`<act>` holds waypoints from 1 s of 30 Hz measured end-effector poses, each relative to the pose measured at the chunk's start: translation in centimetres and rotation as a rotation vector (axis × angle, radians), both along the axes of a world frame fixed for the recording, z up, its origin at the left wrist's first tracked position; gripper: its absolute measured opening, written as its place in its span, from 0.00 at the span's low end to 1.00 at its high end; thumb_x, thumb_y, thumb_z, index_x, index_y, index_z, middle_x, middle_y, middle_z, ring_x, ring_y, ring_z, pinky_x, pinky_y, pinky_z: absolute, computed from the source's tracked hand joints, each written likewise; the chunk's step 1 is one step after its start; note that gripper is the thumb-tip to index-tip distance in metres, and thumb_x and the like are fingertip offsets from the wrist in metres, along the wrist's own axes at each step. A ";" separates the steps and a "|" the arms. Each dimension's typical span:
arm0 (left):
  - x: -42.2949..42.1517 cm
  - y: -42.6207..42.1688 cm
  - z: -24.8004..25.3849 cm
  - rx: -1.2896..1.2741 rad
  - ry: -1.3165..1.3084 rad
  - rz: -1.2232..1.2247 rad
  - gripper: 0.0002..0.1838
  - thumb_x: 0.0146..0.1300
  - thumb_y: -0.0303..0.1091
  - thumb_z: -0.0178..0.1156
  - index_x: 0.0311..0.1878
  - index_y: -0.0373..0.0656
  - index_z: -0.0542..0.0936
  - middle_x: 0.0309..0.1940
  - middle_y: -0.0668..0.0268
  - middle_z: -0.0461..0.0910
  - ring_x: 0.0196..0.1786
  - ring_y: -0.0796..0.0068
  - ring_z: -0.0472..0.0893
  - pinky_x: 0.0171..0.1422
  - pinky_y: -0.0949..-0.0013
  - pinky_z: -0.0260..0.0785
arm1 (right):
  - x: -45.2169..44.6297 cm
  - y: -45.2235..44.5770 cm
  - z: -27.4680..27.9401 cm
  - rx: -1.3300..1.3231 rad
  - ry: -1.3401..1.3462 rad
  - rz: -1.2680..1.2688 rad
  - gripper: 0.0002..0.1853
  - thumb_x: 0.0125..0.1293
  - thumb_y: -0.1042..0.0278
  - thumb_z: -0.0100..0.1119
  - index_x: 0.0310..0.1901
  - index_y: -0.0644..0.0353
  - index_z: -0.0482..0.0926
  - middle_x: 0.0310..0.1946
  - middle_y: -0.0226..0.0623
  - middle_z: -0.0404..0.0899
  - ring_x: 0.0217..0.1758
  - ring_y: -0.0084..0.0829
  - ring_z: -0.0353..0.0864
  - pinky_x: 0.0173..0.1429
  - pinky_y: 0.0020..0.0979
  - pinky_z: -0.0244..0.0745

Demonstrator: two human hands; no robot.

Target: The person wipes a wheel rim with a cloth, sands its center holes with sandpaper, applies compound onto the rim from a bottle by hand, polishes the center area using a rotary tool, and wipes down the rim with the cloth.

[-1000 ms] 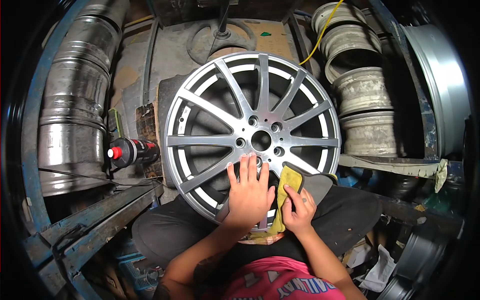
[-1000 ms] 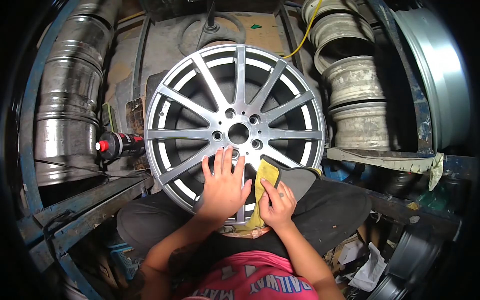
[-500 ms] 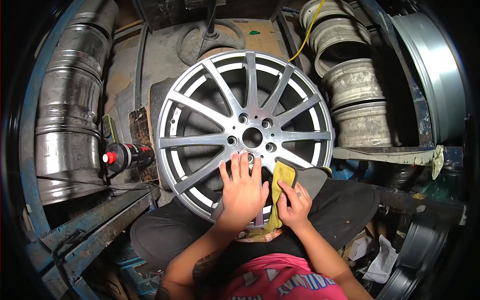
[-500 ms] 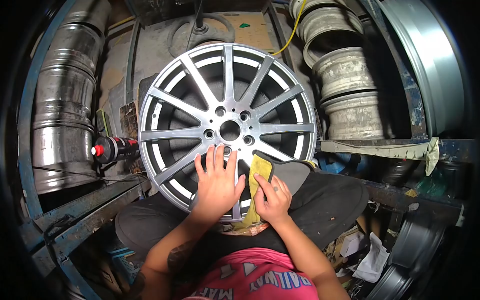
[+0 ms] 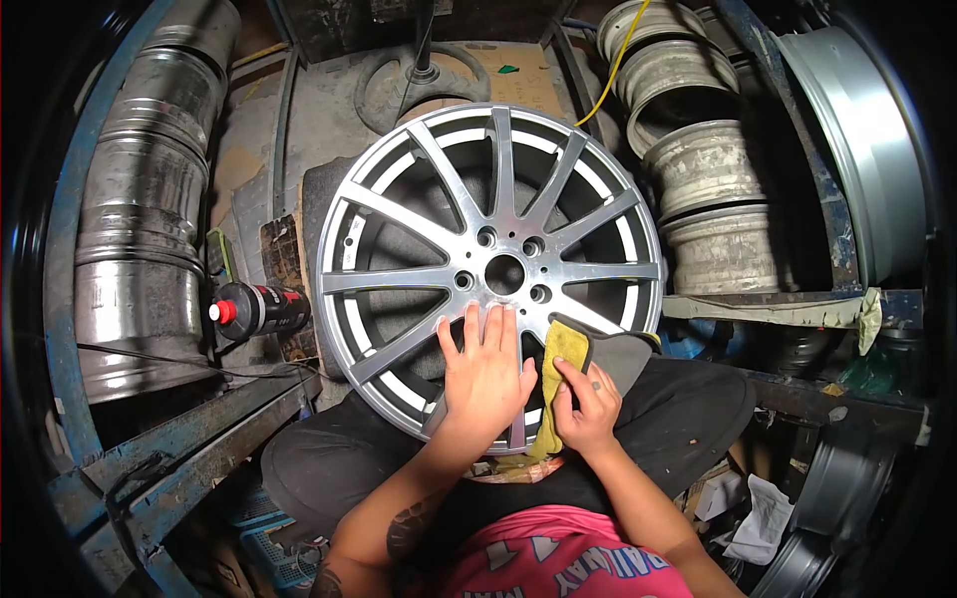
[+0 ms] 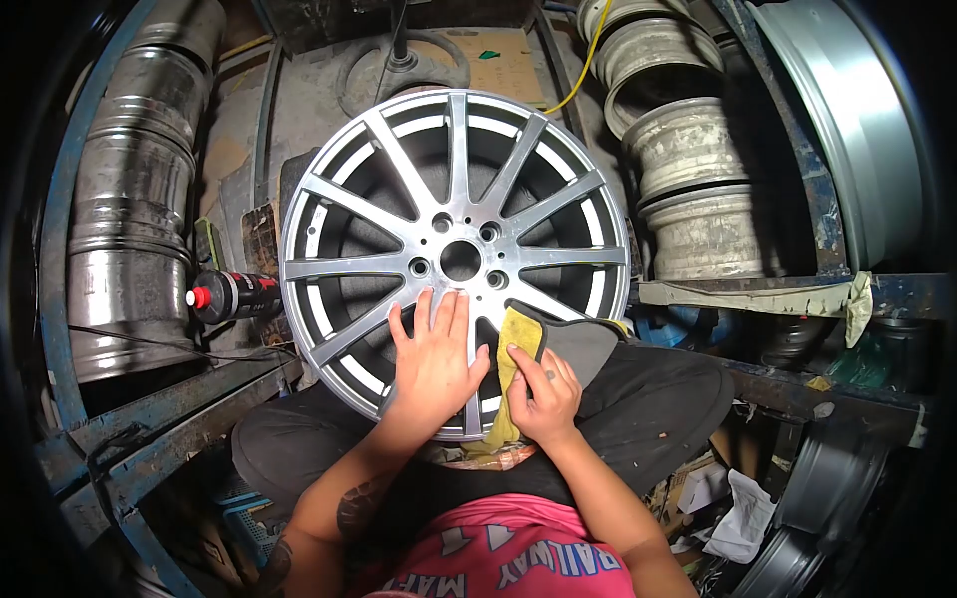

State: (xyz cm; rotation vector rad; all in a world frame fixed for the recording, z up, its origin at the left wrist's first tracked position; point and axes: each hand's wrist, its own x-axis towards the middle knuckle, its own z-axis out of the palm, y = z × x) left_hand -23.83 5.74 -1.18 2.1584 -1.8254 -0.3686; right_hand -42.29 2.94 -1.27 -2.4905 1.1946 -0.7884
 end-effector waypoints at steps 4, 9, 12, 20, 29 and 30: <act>0.0 0.0 0.3 -0.001 0.020 0.014 0.39 0.63 0.50 0.63 0.72 0.35 0.72 0.70 0.56 0.74 0.77 0.49 0.64 0.80 0.30 0.44 | 0.0 0.0 -0.1 -0.003 -0.001 0.000 0.21 0.54 0.79 0.63 0.52 0.58 0.88 0.39 0.47 0.84 0.39 0.47 0.85 0.44 0.40 0.79; -0.3 0.0 -0.2 0.004 0.022 0.016 0.37 0.63 0.49 0.63 0.72 0.37 0.73 0.69 0.56 0.75 0.78 0.49 0.64 0.80 0.30 0.44 | -0.1 0.0 -0.2 -0.009 -0.006 0.008 0.21 0.55 0.79 0.63 0.52 0.58 0.88 0.38 0.47 0.84 0.38 0.47 0.85 0.43 0.40 0.79; -0.4 0.2 -0.4 0.000 0.035 0.007 0.37 0.63 0.49 0.63 0.72 0.38 0.74 0.69 0.55 0.75 0.77 0.49 0.64 0.80 0.30 0.44 | 0.1 -0.1 0.0 0.009 -0.020 0.011 0.21 0.55 0.79 0.63 0.52 0.59 0.88 0.39 0.47 0.84 0.38 0.47 0.85 0.43 0.40 0.79; -0.4 0.2 0.4 0.004 -0.014 0.055 0.38 0.62 0.51 0.62 0.73 0.40 0.73 0.73 0.50 0.70 0.79 0.46 0.62 0.81 0.30 0.42 | -0.1 0.0 -0.3 -0.017 -0.020 0.002 0.21 0.54 0.79 0.64 0.52 0.59 0.88 0.38 0.48 0.84 0.38 0.48 0.84 0.44 0.40 0.79; -0.8 0.4 -0.5 0.008 0.016 0.015 0.37 0.63 0.48 0.62 0.73 0.40 0.73 0.74 0.51 0.70 0.80 0.46 0.61 0.81 0.30 0.42 | -0.2 0.0 -0.4 -0.017 -0.006 -0.003 0.22 0.53 0.79 0.64 0.52 0.58 0.88 0.38 0.47 0.84 0.38 0.47 0.84 0.44 0.39 0.79; -0.8 0.5 -0.5 0.001 0.023 -0.009 0.37 0.63 0.48 0.62 0.73 0.39 0.73 0.74 0.51 0.70 0.80 0.46 0.61 0.81 0.30 0.42 | -0.1 0.0 -0.2 -0.004 -0.008 -0.002 0.22 0.54 0.79 0.63 0.52 0.58 0.88 0.38 0.47 0.84 0.38 0.47 0.84 0.44 0.39 0.79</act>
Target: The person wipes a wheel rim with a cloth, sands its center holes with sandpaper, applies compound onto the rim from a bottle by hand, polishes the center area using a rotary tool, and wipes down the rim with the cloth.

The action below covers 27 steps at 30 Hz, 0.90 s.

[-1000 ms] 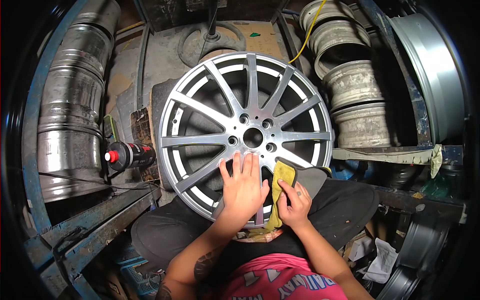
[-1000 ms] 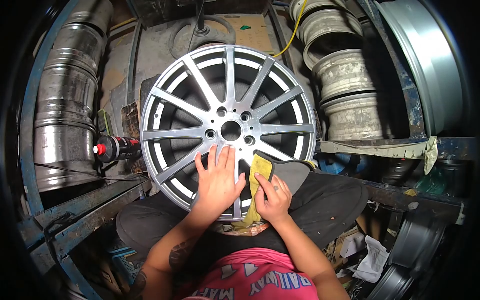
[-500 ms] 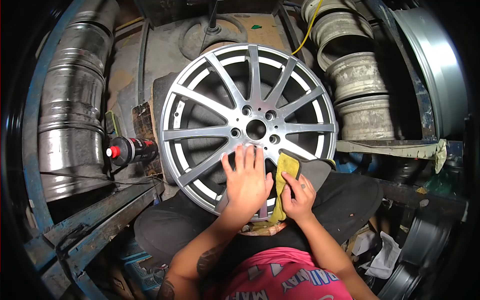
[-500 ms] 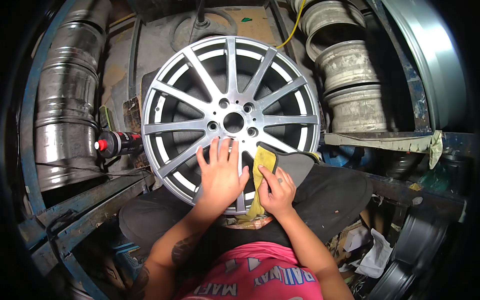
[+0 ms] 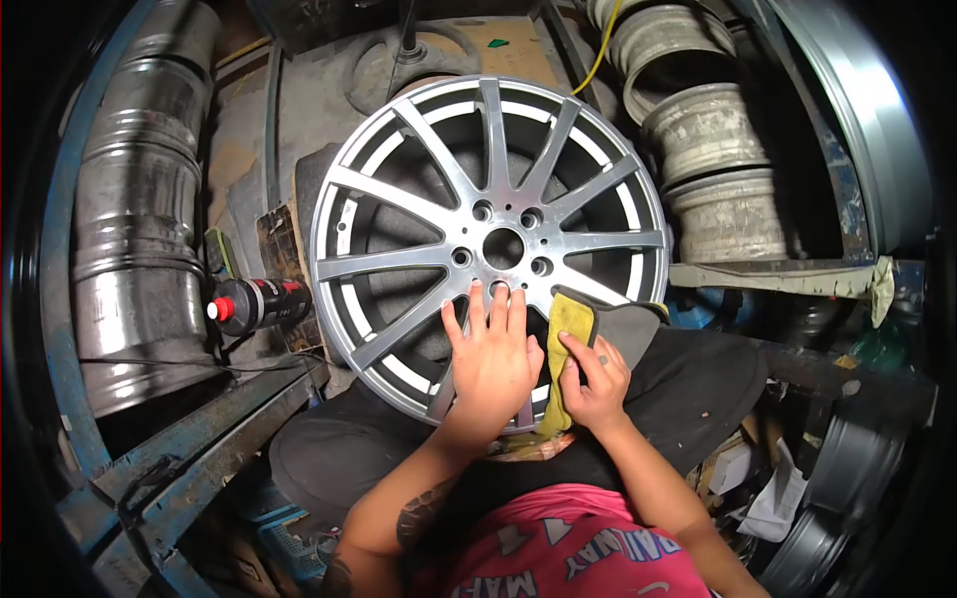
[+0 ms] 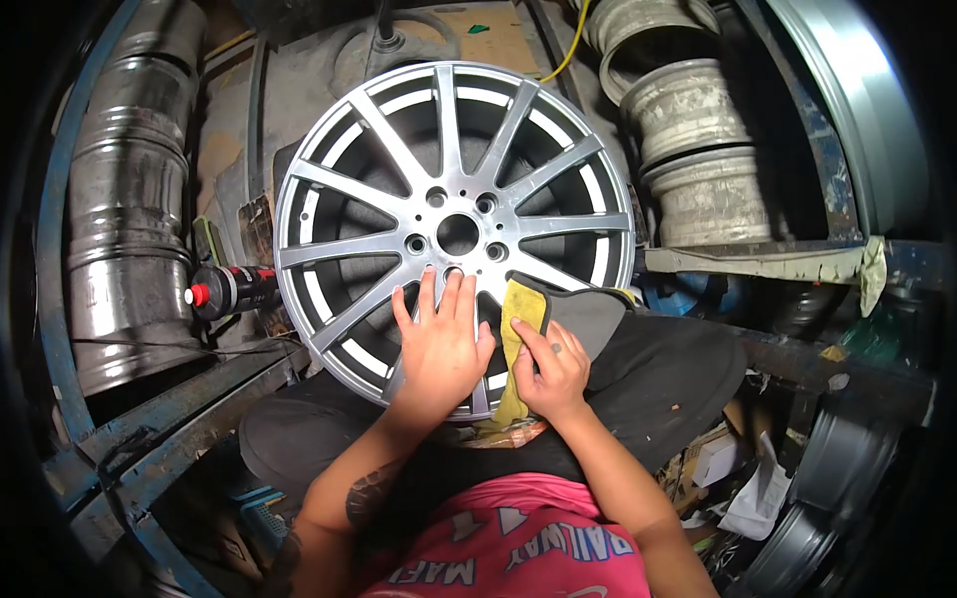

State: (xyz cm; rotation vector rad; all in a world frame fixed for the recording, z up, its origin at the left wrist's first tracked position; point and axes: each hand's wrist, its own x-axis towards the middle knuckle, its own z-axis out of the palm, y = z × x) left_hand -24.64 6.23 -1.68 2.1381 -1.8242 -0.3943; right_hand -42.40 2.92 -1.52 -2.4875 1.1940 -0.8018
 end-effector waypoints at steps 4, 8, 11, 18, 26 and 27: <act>0.2 0.0 0.6 0.000 0.011 0.010 0.36 0.64 0.47 0.62 0.72 0.38 0.73 0.73 0.48 0.70 0.80 0.44 0.61 0.80 0.29 0.42 | 0.0 0.1 0.6 0.023 -0.004 -0.014 0.21 0.54 0.79 0.62 0.51 0.58 0.87 0.39 0.44 0.85 0.40 0.45 0.86 0.46 0.39 0.80; 0.0 -0.1 0.8 0.012 -0.017 0.009 0.34 0.65 0.47 0.61 0.71 0.37 0.72 0.74 0.43 0.68 0.80 0.42 0.61 0.80 0.28 0.43 | -0.3 0.0 0.4 0.019 -0.024 -0.017 0.21 0.54 0.78 0.62 0.52 0.58 0.87 0.41 0.45 0.86 0.43 0.45 0.87 0.48 0.40 0.81; -0.3 -0.2 0.5 0.020 -0.051 0.000 0.33 0.65 0.46 0.60 0.69 0.37 0.72 0.75 0.43 0.67 0.80 0.41 0.61 0.79 0.25 0.43 | -0.5 0.1 0.2 0.011 -0.027 -0.016 0.21 0.54 0.77 0.63 0.52 0.58 0.87 0.40 0.45 0.85 0.44 0.45 0.87 0.49 0.40 0.81; -0.3 0.0 0.4 0.004 -0.028 -0.036 0.32 0.66 0.44 0.60 0.69 0.36 0.72 0.75 0.45 0.68 0.79 0.41 0.61 0.78 0.25 0.44 | -0.7 0.2 -0.2 -0.001 -0.026 -0.022 0.21 0.54 0.76 0.64 0.53 0.57 0.88 0.39 0.46 0.84 0.45 0.46 0.87 0.50 0.41 0.81; -0.5 0.0 0.3 -0.025 -0.037 0.011 0.31 0.66 0.43 0.60 0.68 0.36 0.74 0.75 0.45 0.67 0.80 0.43 0.60 0.79 0.27 0.44 | -0.3 0.1 0.3 0.006 -0.049 -0.017 0.21 0.54 0.78 0.63 0.52 0.58 0.87 0.40 0.46 0.85 0.44 0.46 0.87 0.49 0.40 0.81; -0.5 0.0 0.2 -0.018 -0.044 0.006 0.31 0.66 0.43 0.59 0.68 0.36 0.74 0.75 0.45 0.67 0.80 0.43 0.60 0.79 0.27 0.44 | -0.2 0.1 0.5 0.011 -0.050 -0.020 0.20 0.55 0.79 0.62 0.51 0.59 0.87 0.41 0.46 0.86 0.43 0.47 0.86 0.49 0.40 0.81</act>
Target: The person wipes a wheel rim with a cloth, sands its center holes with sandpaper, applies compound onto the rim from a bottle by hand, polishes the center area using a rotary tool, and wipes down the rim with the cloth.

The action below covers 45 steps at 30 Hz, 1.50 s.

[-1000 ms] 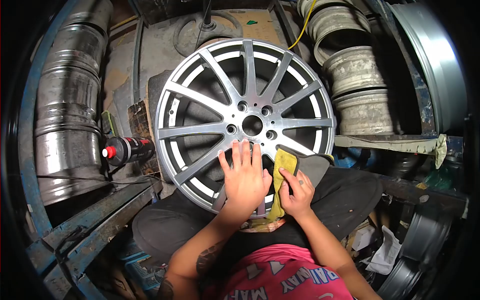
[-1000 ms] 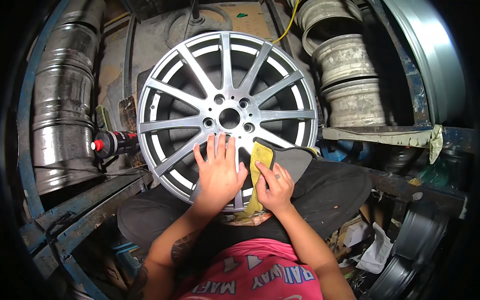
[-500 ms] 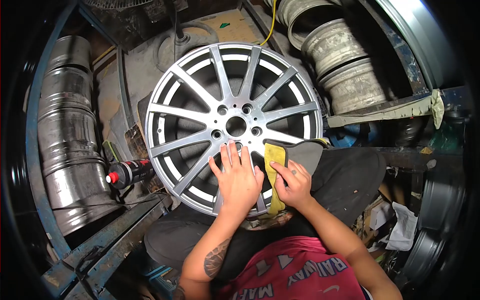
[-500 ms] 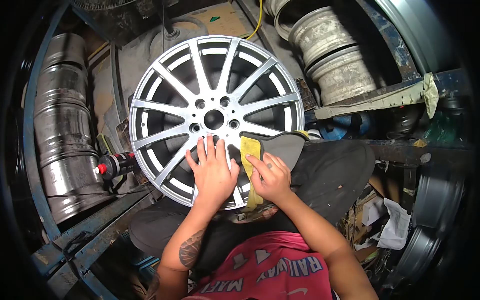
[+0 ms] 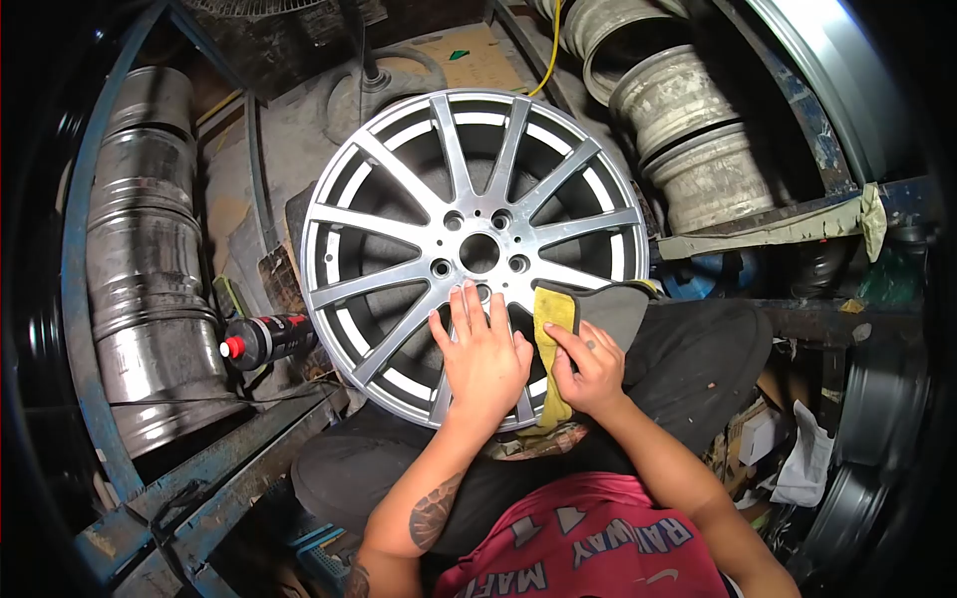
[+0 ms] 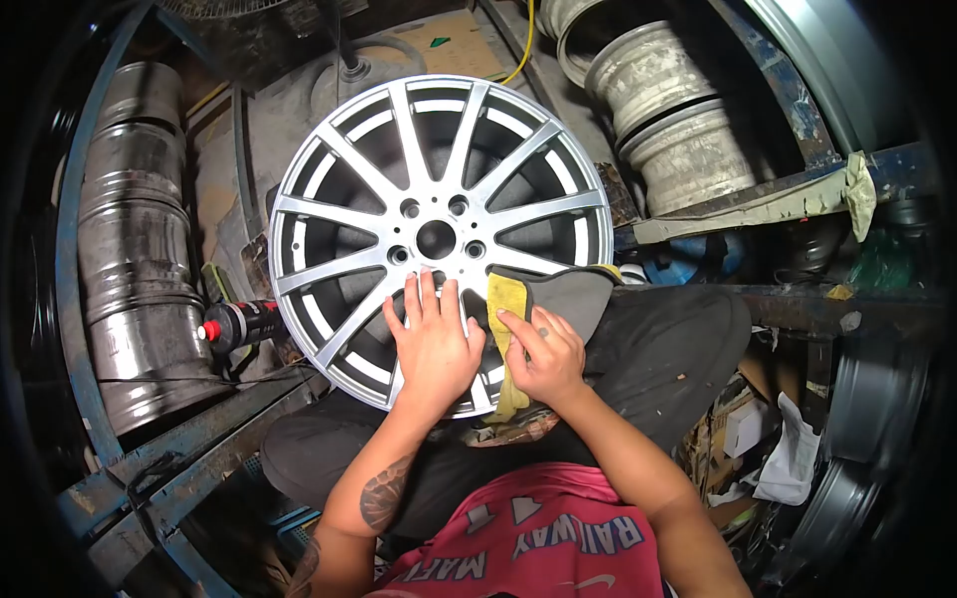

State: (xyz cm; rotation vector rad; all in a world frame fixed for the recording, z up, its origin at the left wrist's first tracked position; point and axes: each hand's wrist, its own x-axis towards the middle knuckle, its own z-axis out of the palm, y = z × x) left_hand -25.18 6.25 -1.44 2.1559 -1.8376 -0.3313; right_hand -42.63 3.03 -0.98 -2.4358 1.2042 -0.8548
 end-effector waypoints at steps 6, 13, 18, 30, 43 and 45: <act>-0.1 0.0 0.0 0.034 -0.019 -0.014 0.31 0.67 0.44 0.58 0.69 0.36 0.74 0.75 0.46 0.68 0.80 0.45 0.61 0.80 0.29 0.43 | 0.3 0.1 0.2 0.005 -0.005 -0.002 0.20 0.55 0.79 0.62 0.50 0.59 0.87 0.38 0.46 0.85 0.39 0.48 0.85 0.48 0.40 0.80; 0.3 0.3 1.1 -0.005 0.002 0.074 0.36 0.69 0.51 0.58 0.73 0.36 0.71 0.75 0.45 0.67 0.81 0.43 0.59 0.81 0.31 0.42 | -0.1 0.1 -0.4 -0.007 0.000 0.003 0.21 0.55 0.77 0.63 0.53 0.57 0.87 0.39 0.45 0.85 0.43 0.46 0.86 0.50 0.41 0.81; 1.4 -0.5 0.4 0.069 -0.089 0.124 0.40 0.72 0.59 0.55 0.74 0.34 0.71 0.79 0.45 0.62 0.83 0.41 0.54 0.83 0.30 0.36 | -0.6 0.2 -0.7 -0.007 -0.007 -0.006 0.21 0.56 0.76 0.64 0.54 0.56 0.87 0.40 0.48 0.84 0.44 0.47 0.86 0.50 0.42 0.81; 0.7 0.1 0.4 0.022 -0.037 0.131 0.37 0.70 0.60 0.57 0.70 0.40 0.78 0.76 0.45 0.68 0.82 0.42 0.59 0.77 0.27 0.47 | -1.2 1.1 -1.8 0.031 0.056 -0.044 0.24 0.56 0.75 0.63 0.56 0.53 0.88 0.33 0.44 0.84 0.42 0.45 0.85 0.52 0.44 0.81; 0.3 0.3 -2.1 0.045 -0.060 0.117 0.43 0.74 0.62 0.46 0.76 0.33 0.70 0.79 0.46 0.63 0.84 0.40 0.53 0.84 0.27 0.32 | -0.9 0.7 -2.4 0.012 0.165 0.073 0.21 0.72 0.69 0.56 0.65 0.53 0.81 0.60 0.51 0.83 0.67 0.61 0.78 0.67 0.50 0.73; 0.1 0.5 -2.5 -0.011 -0.074 0.148 0.42 0.71 0.62 0.50 0.72 0.32 0.73 0.76 0.42 0.65 0.83 0.39 0.55 0.83 0.27 0.34 | -1.0 0.5 -2.3 0.064 0.190 0.084 0.22 0.72 0.68 0.56 0.67 0.53 0.79 0.62 0.51 0.81 0.71 0.63 0.74 0.70 0.51 0.71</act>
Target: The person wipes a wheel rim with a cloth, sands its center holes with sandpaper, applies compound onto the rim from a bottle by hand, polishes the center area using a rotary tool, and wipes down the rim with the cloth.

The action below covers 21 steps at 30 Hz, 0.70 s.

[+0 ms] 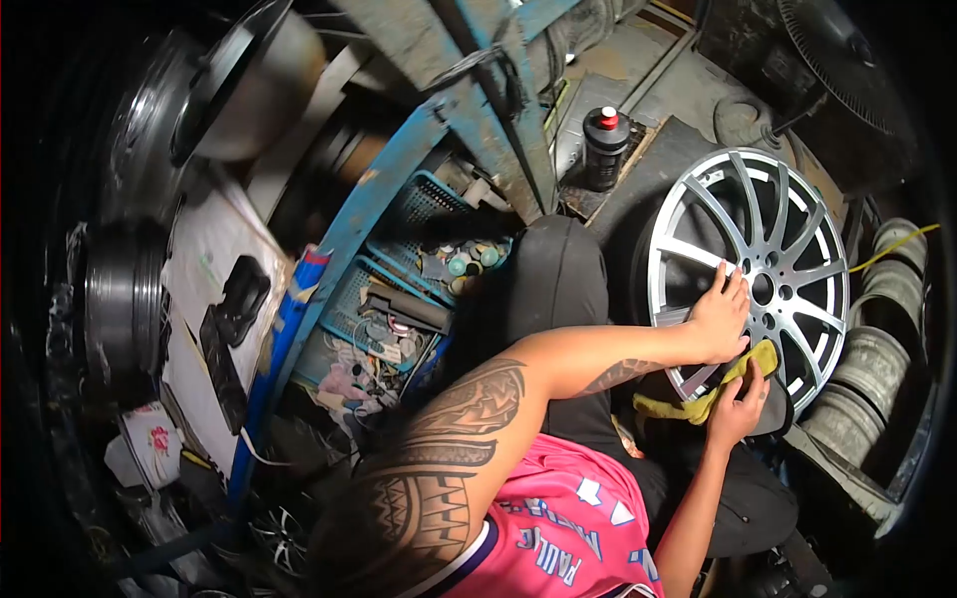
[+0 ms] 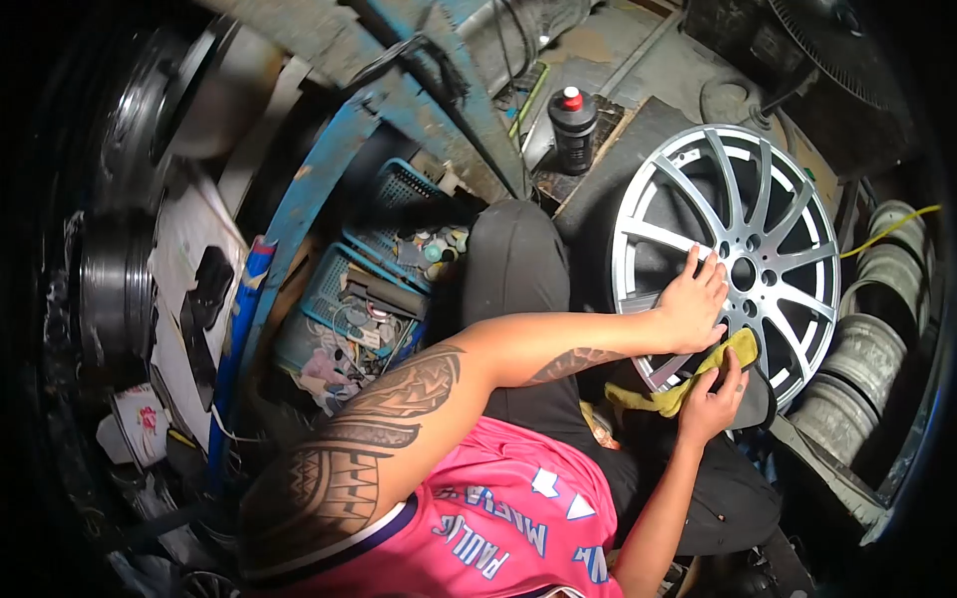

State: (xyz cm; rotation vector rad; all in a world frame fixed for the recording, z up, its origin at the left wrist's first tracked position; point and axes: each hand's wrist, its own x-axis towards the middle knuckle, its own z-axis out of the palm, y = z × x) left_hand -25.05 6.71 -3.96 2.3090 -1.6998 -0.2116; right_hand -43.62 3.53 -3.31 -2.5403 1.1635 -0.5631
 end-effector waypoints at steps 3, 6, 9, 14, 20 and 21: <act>-0.1 0.9 0.9 -0.166 0.093 0.071 0.39 0.69 0.59 0.56 0.70 0.34 0.76 0.73 0.42 0.68 0.81 0.39 0.57 0.83 0.28 0.36 | -0.1 -0.2 0.2 0.029 0.009 0.027 0.23 0.72 0.68 0.56 0.69 0.53 0.76 0.65 0.52 0.78 0.72 0.62 0.72 0.71 0.50 0.70; 0.7 6.2 7.2 -0.560 0.251 0.221 0.30 0.65 0.52 0.62 0.62 0.38 0.81 0.67 0.46 0.75 0.76 0.43 0.66 0.80 0.32 0.46 | -0.6 -0.4 0.5 0.057 0.033 0.081 0.25 0.72 0.70 0.56 0.70 0.54 0.74 0.69 0.51 0.76 0.73 0.62 0.71 0.72 0.49 0.69; 7.0 17.0 12.7 -0.870 0.228 0.501 0.12 0.62 0.37 0.65 0.47 0.43 0.85 0.54 0.56 0.82 0.61 0.52 0.77 0.70 0.49 0.64 | -1.2 -0.1 1.8 0.142 0.047 0.118 0.28 0.74 0.71 0.55 0.74 0.55 0.70 0.72 0.52 0.72 0.77 0.62 0.66 0.77 0.49 0.63; 15.9 36.3 -3.8 -0.567 0.101 1.148 0.05 0.63 0.29 0.64 0.39 0.42 0.87 0.49 0.53 0.85 0.55 0.49 0.82 0.62 0.54 0.74 | -0.8 0.8 1.7 0.124 0.065 0.127 0.30 0.75 0.70 0.55 0.77 0.54 0.67 0.73 0.57 0.70 0.78 0.64 0.63 0.80 0.49 0.59; 18.5 46.6 -15.0 0.152 0.253 1.433 0.15 0.59 0.34 0.66 0.49 0.43 0.88 0.61 0.47 0.82 0.72 0.49 0.74 0.75 0.53 0.68 | -0.2 1.6 4.0 -0.013 0.158 0.041 0.28 0.72 0.73 0.58 0.73 0.55 0.71 0.78 0.60 0.57 0.80 0.60 0.59 0.80 0.51 0.59; 18.2 45.9 -15.1 0.196 0.272 1.456 0.16 0.59 0.36 0.67 0.50 0.43 0.88 0.63 0.46 0.81 0.73 0.48 0.74 0.75 0.52 0.68 | -0.2 1.6 4.8 -0.005 0.170 0.038 0.27 0.72 0.72 0.59 0.72 0.56 0.71 0.78 0.59 0.56 0.80 0.59 0.59 0.80 0.51 0.59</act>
